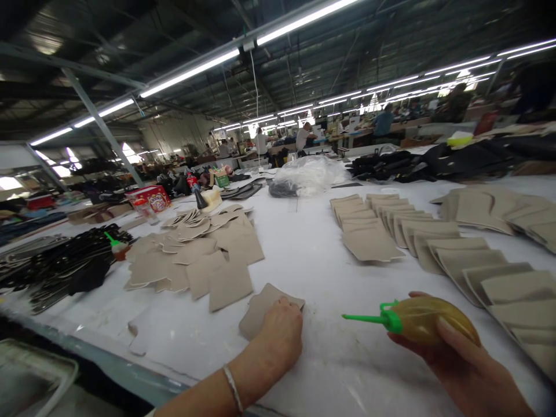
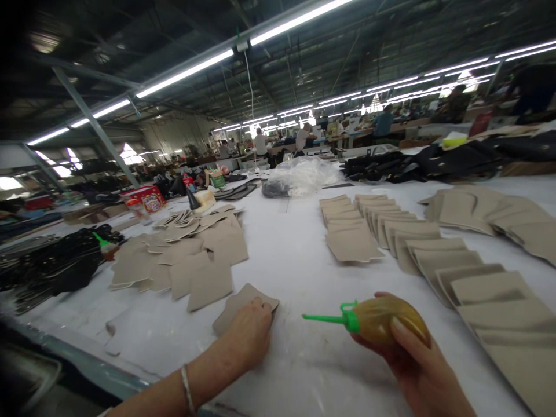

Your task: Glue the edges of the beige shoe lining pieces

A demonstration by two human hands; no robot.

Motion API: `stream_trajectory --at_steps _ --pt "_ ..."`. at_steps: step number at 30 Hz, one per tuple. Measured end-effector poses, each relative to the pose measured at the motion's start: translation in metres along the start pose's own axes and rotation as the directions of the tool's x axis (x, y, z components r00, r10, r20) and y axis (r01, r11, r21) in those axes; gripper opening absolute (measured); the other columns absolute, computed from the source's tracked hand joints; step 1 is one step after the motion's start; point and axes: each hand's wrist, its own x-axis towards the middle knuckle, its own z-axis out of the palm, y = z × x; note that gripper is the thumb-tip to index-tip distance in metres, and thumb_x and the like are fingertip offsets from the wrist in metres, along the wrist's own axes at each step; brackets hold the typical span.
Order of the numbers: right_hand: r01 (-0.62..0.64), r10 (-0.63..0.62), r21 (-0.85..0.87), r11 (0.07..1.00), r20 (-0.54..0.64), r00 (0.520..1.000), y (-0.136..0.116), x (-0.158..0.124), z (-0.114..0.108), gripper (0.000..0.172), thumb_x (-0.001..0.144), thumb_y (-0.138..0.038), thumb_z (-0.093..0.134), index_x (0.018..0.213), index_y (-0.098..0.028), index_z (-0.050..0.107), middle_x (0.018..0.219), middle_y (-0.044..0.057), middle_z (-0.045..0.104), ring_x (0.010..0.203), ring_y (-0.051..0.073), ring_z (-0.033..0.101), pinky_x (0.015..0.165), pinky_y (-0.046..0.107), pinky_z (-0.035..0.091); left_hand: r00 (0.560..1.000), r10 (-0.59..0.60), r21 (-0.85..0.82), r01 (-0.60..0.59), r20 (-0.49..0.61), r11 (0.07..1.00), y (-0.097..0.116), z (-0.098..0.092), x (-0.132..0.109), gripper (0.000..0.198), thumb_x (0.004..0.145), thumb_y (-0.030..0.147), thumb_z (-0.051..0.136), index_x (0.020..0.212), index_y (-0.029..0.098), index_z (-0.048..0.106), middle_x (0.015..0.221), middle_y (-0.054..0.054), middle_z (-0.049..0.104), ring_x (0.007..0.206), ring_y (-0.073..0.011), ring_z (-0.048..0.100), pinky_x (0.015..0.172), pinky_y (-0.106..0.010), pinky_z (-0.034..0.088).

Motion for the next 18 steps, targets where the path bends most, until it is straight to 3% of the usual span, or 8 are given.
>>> stream_trajectory --at_steps 2,4,7,9,14,18 --pt "0.074 -0.069 -0.100 0.992 0.057 0.996 0.003 -0.002 0.000 0.072 0.056 -0.049 0.086 0.118 -0.025 0.058 0.101 0.010 0.068 0.090 0.032 0.066 0.071 0.040 0.060 0.999 0.037 0.002 -0.037 0.027 0.999 -0.009 -0.008 0.004 0.014 0.070 0.010 0.057 0.076 0.019 0.067 0.089 -0.012 0.064 0.093 -0.0286 0.057 0.091 -0.040 0.043" --pt "0.201 -0.175 -0.243 0.949 0.122 0.977 0.004 -0.005 0.006 0.070 0.061 -0.049 0.083 0.120 -0.026 0.055 0.098 0.008 0.068 0.086 0.028 0.066 0.070 0.032 0.059 0.990 0.128 0.075 -0.131 0.051 0.989 -0.018 -0.016 0.007 0.018 0.076 0.012 0.052 0.077 0.020 0.068 0.085 -0.009 0.065 0.088 -0.0264 0.059 0.087 -0.037 0.044" --pt "0.434 -0.351 -0.454 0.778 0.258 0.900 0.006 -0.012 0.024 0.058 0.069 -0.048 0.079 0.117 -0.026 0.056 0.099 0.005 0.064 0.084 0.023 0.064 0.072 0.026 0.056 0.960 0.269 0.164 -0.279 0.081 0.946 -0.027 -0.021 0.010 0.031 0.079 0.013 0.046 0.093 0.024 0.070 0.086 -0.008 0.067 0.084 -0.0252 0.061 0.080 -0.034 0.045" --pt "0.552 -0.422 -0.529 0.644 0.356 0.834 0.008 -0.015 0.036 0.051 0.074 -0.046 0.076 0.116 -0.026 0.056 0.107 0.004 0.061 0.091 0.023 0.063 0.079 0.026 0.053 0.949 0.305 0.185 -0.314 0.075 0.931 -0.028 -0.020 0.011 0.036 0.080 0.013 0.044 0.101 0.026 0.070 0.088 -0.007 0.069 0.084 -0.0254 0.061 0.077 -0.033 0.045" --pt "0.722 -0.436 -0.585 0.368 0.577 0.690 0.017 -0.013 0.054 0.049 0.080 -0.042 0.073 0.121 -0.027 0.052 0.114 0.004 0.060 0.096 0.024 0.063 0.081 0.027 0.052 0.948 0.315 0.164 -0.317 0.037 0.934 -0.024 -0.018 0.007 0.040 0.079 0.012 0.044 0.105 0.028 0.070 0.087 -0.008 0.069 0.081 -0.0252 0.062 0.073 -0.032 0.045" --pt "0.801 -0.439 -0.554 0.228 0.675 0.592 0.022 -0.008 0.061 0.045 0.084 -0.040 0.070 0.122 -0.030 0.050 0.113 0.003 0.059 0.096 0.022 0.062 0.082 0.026 0.051 0.953 0.300 0.137 -0.303 0.045 0.943 -0.021 -0.022 0.005 0.036 0.077 0.013 0.046 0.098 0.026 0.072 0.085 -0.009 0.069 0.079 -0.0265 0.062 0.072 -0.033 0.045"
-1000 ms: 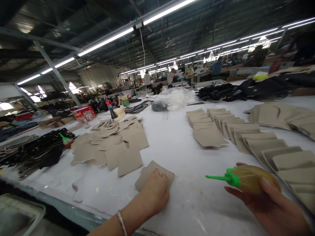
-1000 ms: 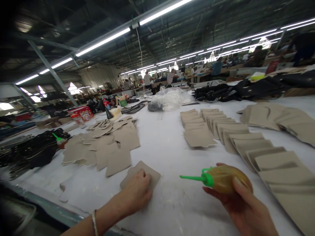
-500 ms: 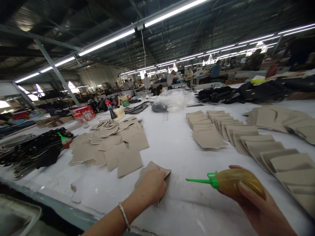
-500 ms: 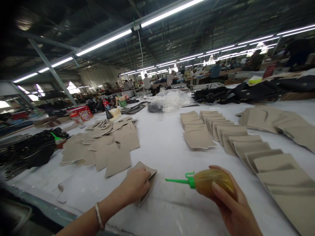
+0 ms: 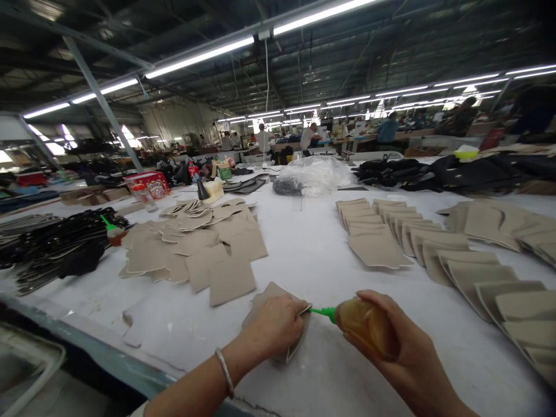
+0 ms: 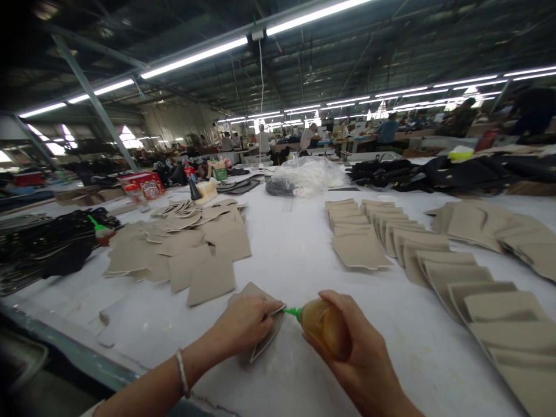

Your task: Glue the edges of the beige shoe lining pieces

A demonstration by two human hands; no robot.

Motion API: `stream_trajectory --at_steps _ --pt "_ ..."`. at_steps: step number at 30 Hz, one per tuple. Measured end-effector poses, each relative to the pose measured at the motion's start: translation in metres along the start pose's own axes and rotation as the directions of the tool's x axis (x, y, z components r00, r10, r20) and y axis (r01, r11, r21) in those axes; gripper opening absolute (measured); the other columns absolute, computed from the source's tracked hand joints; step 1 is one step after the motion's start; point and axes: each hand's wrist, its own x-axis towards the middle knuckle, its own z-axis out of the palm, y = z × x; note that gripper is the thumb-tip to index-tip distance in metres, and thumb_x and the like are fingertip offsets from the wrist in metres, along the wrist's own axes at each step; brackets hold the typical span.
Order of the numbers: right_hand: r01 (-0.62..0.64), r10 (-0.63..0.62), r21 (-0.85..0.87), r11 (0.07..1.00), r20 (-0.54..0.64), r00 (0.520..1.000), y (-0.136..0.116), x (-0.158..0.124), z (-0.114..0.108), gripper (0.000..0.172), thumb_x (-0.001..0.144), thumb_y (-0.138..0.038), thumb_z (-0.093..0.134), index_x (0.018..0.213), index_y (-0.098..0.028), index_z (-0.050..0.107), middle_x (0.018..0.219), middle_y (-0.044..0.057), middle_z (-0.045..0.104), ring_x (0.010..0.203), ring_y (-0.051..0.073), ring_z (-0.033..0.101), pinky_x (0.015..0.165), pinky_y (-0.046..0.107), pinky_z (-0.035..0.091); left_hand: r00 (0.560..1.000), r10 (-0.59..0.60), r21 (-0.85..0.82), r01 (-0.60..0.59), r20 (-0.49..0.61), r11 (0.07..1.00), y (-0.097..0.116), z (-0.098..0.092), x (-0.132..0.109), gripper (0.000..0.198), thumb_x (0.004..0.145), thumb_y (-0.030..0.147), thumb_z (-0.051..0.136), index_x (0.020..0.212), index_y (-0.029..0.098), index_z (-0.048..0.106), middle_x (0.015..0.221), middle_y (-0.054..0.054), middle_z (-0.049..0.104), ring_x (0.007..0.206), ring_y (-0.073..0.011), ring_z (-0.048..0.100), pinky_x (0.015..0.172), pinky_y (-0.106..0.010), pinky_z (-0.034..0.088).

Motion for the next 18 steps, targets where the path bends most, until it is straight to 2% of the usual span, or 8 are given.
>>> stream_trajectory --at_steps 8,14,18 --pt "0.109 -0.104 -0.071 0.992 0.070 0.992 -0.0001 -0.0022 -0.0001 0.044 0.087 -0.032 0.065 0.126 -0.029 0.046 0.115 0.005 0.056 0.098 0.021 0.061 0.083 0.024 0.051 0.998 -0.023 0.107 0.016 0.065 0.994 0.0012 0.0013 0.0017 0.033 0.078 0.017 0.044 0.099 0.022 0.069 0.092 -0.010 0.069 0.086 -0.0270 0.064 0.072 -0.033 0.046" --pt "0.025 -0.025 -0.104 0.994 0.003 1.000 0.0025 -0.0038 -0.0013 0.043 0.085 -0.040 0.066 0.122 -0.029 0.048 0.109 0.003 0.059 0.089 0.019 0.063 0.078 0.023 0.052 0.996 -0.028 0.180 0.012 0.086 0.984 0.0010 0.0012 0.0014 0.028 0.081 0.022 0.043 0.099 0.023 0.065 0.093 -0.006 0.068 0.085 -0.0233 0.064 0.071 -0.032 0.046" --pt "-0.022 0.023 -0.078 0.997 0.011 1.000 0.0045 -0.0053 -0.0001 0.044 0.084 -0.044 0.067 0.121 -0.029 0.049 0.108 0.002 0.060 0.086 0.019 0.064 0.075 0.024 0.053 0.996 -0.031 0.188 0.014 0.088 0.982 0.0011 0.0006 0.0009 0.026 0.082 0.024 0.043 0.098 0.024 0.064 0.092 -0.006 0.067 0.083 -0.0233 0.064 0.069 -0.032 0.046"
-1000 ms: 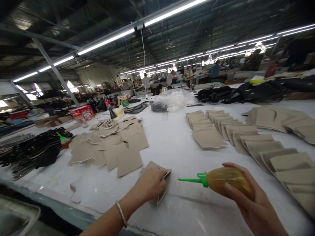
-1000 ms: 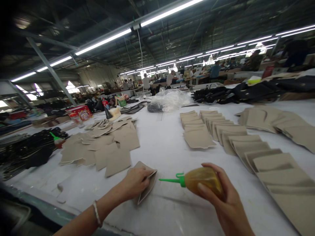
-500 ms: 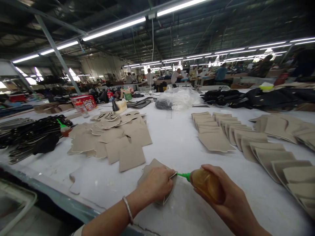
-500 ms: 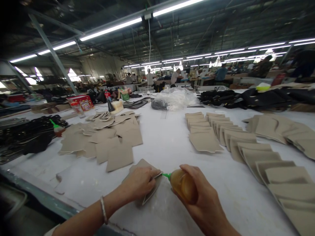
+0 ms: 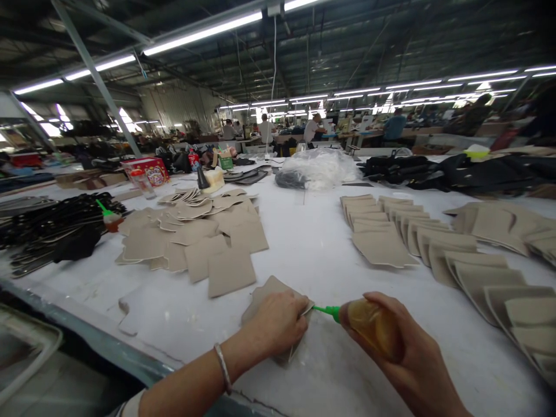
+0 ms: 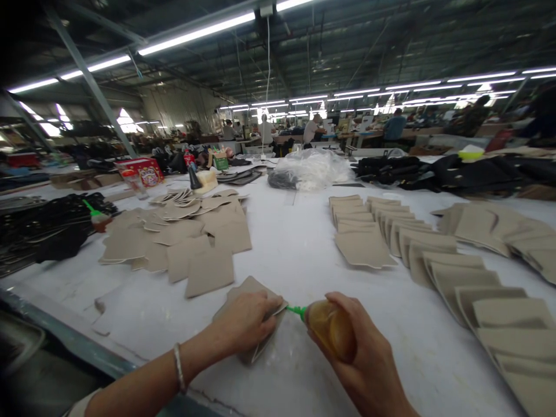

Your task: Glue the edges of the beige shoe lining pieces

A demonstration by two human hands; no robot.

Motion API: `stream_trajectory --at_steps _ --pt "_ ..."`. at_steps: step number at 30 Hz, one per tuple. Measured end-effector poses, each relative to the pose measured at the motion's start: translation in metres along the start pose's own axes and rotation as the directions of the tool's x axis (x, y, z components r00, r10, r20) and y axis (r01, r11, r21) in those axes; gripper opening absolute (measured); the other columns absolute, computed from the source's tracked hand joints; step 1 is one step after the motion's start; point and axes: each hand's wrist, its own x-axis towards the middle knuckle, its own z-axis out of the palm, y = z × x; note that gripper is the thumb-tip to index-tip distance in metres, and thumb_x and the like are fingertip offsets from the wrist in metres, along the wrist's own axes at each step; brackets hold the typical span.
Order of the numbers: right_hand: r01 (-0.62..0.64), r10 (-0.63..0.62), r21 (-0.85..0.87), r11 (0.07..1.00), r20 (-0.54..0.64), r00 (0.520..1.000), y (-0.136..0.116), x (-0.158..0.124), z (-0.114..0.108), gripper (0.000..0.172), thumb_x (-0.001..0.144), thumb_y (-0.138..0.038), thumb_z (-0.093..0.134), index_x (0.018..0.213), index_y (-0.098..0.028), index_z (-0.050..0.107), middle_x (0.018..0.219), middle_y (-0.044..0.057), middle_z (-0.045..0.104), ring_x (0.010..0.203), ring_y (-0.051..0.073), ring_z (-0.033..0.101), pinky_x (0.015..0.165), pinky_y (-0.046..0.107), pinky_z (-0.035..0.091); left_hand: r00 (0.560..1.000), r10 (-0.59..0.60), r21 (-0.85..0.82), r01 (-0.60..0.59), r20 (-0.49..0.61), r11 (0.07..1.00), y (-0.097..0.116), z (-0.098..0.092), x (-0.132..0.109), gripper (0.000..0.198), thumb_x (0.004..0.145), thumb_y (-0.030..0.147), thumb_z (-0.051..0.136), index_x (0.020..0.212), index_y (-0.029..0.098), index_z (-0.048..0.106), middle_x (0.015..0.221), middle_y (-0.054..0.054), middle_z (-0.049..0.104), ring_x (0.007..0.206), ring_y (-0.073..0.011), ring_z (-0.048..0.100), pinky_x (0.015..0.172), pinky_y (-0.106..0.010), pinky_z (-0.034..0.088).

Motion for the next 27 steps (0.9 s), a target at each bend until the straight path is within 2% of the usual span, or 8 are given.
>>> stream_trajectory --at_steps 6,14,19,27 --pt "-0.146 0.147 0.091 0.985 -0.014 0.989 -0.002 0.003 0.001 0.040 0.085 -0.046 0.067 0.118 -0.029 0.051 0.109 0.001 0.060 0.088 0.020 0.062 0.078 0.027 0.051 1.000 0.001 0.015 -0.001 0.006 1.000 0.001 0.001 -0.001 0.028 0.083 0.025 0.041 0.101 0.025 0.063 0.091 -0.006 0.067 0.082 -0.0242 0.064 0.068 -0.032 0.046" --pt "-0.111 0.107 0.119 0.987 0.047 0.993 0.007 -0.003 -0.002 0.041 0.085 -0.043 0.067 0.120 -0.028 0.049 0.108 0.001 0.061 0.088 0.019 0.063 0.074 0.022 0.052 0.999 0.029 0.030 -0.029 -0.016 0.999 -0.003 0.007 0.001 0.027 0.086 0.027 0.040 0.101 0.026 0.062 0.089 -0.005 0.065 0.079 -0.0236 0.063 0.066 -0.032 0.046" --pt "-0.120 0.120 0.117 0.986 0.006 0.993 0.006 0.000 -0.003 0.043 0.083 -0.043 0.069 0.119 -0.028 0.051 0.109 0.001 0.059 0.088 0.019 0.062 0.076 0.024 0.051 1.000 0.025 0.039 -0.024 -0.018 0.999 -0.003 0.006 0.000 0.027 0.087 0.026 0.039 0.102 0.026 0.061 0.091 -0.006 0.065 0.079 -0.0232 0.063 0.065 -0.031 0.045" --pt "-0.312 0.295 0.268 0.912 0.103 0.950 -0.008 -0.012 0.000 0.042 0.083 -0.045 0.068 0.118 -0.028 0.050 0.100 -0.002 0.060 0.079 0.018 0.061 0.073 0.025 0.048 0.999 0.053 0.017 -0.053 -0.011 0.998 -0.006 0.006 0.000 0.027 0.088 0.026 0.040 0.105 0.027 0.061 0.090 -0.005 0.065 0.081 -0.0224 0.063 0.068 -0.031 0.046"
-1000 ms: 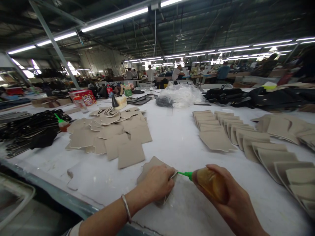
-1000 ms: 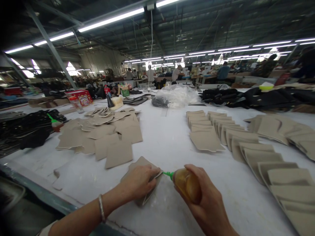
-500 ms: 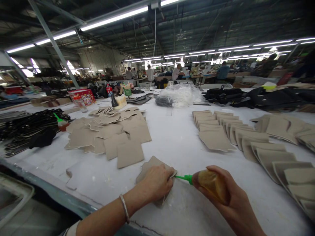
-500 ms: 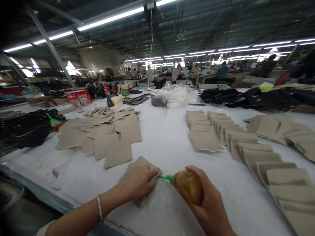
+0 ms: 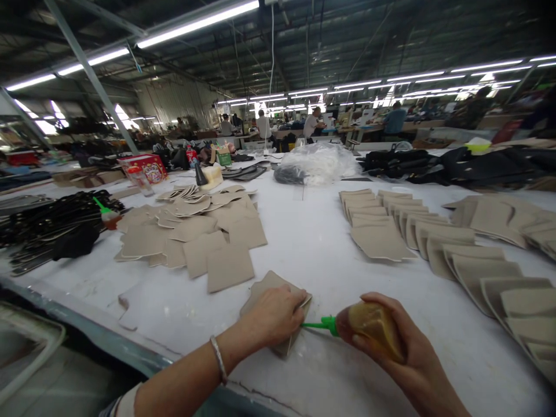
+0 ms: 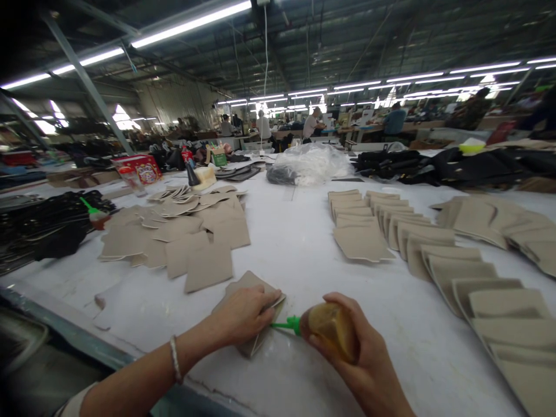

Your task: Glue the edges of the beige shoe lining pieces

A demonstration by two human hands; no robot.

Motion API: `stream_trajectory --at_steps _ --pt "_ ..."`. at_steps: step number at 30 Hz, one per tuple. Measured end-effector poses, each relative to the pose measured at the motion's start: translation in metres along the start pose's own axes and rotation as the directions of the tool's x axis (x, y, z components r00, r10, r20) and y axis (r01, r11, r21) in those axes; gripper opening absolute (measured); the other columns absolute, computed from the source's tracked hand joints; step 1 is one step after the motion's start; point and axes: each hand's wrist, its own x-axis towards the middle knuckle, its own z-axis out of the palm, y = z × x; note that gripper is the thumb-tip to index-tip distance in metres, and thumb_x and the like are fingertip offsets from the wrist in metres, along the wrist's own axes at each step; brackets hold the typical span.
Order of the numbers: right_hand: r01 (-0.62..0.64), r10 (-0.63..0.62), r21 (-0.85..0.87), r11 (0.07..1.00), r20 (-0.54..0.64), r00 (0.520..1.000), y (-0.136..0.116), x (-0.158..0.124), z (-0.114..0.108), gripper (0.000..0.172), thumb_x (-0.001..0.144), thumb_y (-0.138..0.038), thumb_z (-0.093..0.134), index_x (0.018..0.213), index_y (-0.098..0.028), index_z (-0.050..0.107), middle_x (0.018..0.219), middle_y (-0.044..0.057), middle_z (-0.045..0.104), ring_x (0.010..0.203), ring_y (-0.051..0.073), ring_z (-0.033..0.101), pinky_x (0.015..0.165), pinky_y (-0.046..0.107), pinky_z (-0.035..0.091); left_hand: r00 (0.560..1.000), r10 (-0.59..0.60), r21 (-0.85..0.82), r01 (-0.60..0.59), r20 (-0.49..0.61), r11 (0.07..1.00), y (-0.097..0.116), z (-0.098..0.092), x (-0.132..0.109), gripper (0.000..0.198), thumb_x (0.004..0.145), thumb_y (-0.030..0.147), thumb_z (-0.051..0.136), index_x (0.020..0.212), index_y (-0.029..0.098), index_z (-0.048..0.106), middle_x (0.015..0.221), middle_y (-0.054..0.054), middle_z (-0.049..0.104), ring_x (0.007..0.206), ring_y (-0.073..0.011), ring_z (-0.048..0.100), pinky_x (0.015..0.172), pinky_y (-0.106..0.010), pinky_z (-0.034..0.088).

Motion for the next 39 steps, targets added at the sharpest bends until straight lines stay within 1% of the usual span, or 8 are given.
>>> stream_trajectory --at_steps 7,11,17,21,26,31,36,39 --pt "0.054 -0.054 -0.001 0.999 0.080 0.995 0.004 -0.007 -0.002 0.042 0.083 -0.041 0.069 0.118 -0.027 0.052 0.109 0.001 0.061 0.090 0.020 0.064 0.076 0.023 0.051 1.000 -0.005 -0.025 0.005 0.024 1.000 -0.002 -0.001 0.000 0.036 0.089 0.027 0.039 0.120 0.030 0.057 0.094 -0.005 0.066 0.085 -0.0231 0.063 0.072 -0.032 0.047" --pt "0.016 -0.016 0.000 1.000 0.011 1.000 0.005 -0.013 0.000 0.041 0.084 -0.041 0.068 0.119 -0.026 0.051 0.106 0.001 0.061 0.086 0.019 0.063 0.075 0.023 0.051 1.000 -0.008 -0.018 0.008 0.020 1.000 -0.001 -0.001 -0.001 0.038 0.090 0.027 0.038 0.124 0.031 0.055 0.095 -0.005 0.065 0.085 -0.0224 0.063 0.073 -0.032 0.048" --pt "-0.005 0.001 0.077 0.997 0.053 0.999 0.002 -0.024 0.006 0.042 0.082 -0.040 0.068 0.119 -0.027 0.051 0.115 0.002 0.058 0.101 0.022 0.060 0.083 0.023 0.050 0.999 -0.009 -0.010 0.010 0.043 1.000 0.000 -0.002 -0.002 0.036 0.092 0.030 0.038 0.124 0.030 0.054 0.093 -0.005 0.064 0.083 -0.0226 0.062 0.074 -0.032 0.048" --pt "-0.055 0.057 0.071 0.996 -0.025 0.998 -0.003 -0.028 0.009 0.042 0.081 -0.041 0.069 0.117 -0.026 0.052 0.112 0.001 0.057 0.096 0.021 0.058 0.085 0.025 0.047 0.999 -0.016 -0.002 0.016 0.051 1.000 0.001 -0.003 -0.002 0.037 0.092 0.029 0.037 0.125 0.030 0.053 0.094 -0.005 0.064 0.085 -0.0228 0.062 0.075 -0.032 0.047" --pt "-0.091 0.087 0.152 0.984 0.031 0.996 -0.001 -0.030 0.010 0.043 0.080 -0.043 0.068 0.118 -0.028 0.051 0.114 -0.001 0.057 0.099 0.021 0.058 0.084 0.022 0.047 0.999 -0.010 -0.003 0.010 0.053 1.000 0.002 -0.004 -0.003 0.039 0.092 0.031 0.037 0.128 0.030 0.052 0.097 -0.005 0.064 0.086 -0.0232 0.063 0.075 -0.032 0.047" --pt "-0.047 0.047 0.053 0.997 -0.004 0.999 0.009 -0.026 0.005 0.043 0.081 -0.041 0.070 0.117 -0.027 0.052 0.111 0.001 0.059 0.093 0.021 0.061 0.079 0.024 0.051 0.998 -0.017 0.011 0.016 0.057 1.000 0.002 -0.004 -0.002 0.038 0.092 0.030 0.037 0.127 0.031 0.052 0.095 -0.005 0.063 0.085 -0.0233 0.063 0.075 -0.033 0.047" --pt "-0.104 0.091 0.150 0.983 0.090 0.992 0.012 -0.027 0.006 0.048 0.080 -0.044 0.071 0.120 -0.027 0.051 0.118 0.004 0.057 0.103 0.025 0.059 0.089 0.027 0.049 0.999 -0.007 0.002 0.007 0.053 1.000 0.001 -0.002 -0.002 0.041 0.092 0.030 0.037 0.131 0.031 0.050 0.096 -0.005 0.063 0.085 -0.0225 0.063 0.075 -0.032 0.047" --pt "-0.084 0.081 0.082 0.993 0.044 0.996 0.015 -0.022 0.005 0.047 0.081 -0.044 0.070 0.120 -0.027 0.051 0.114 0.002 0.057 0.097 0.023 0.060 0.087 0.027 0.049 0.998 -0.011 0.005 0.011 0.062 1.000 0.001 -0.002 -0.002 0.041 0.093 0.031 0.036 0.132 0.030 0.049 0.098 -0.005 0.063 0.087 -0.0225 0.063 0.076 -0.032 0.047"
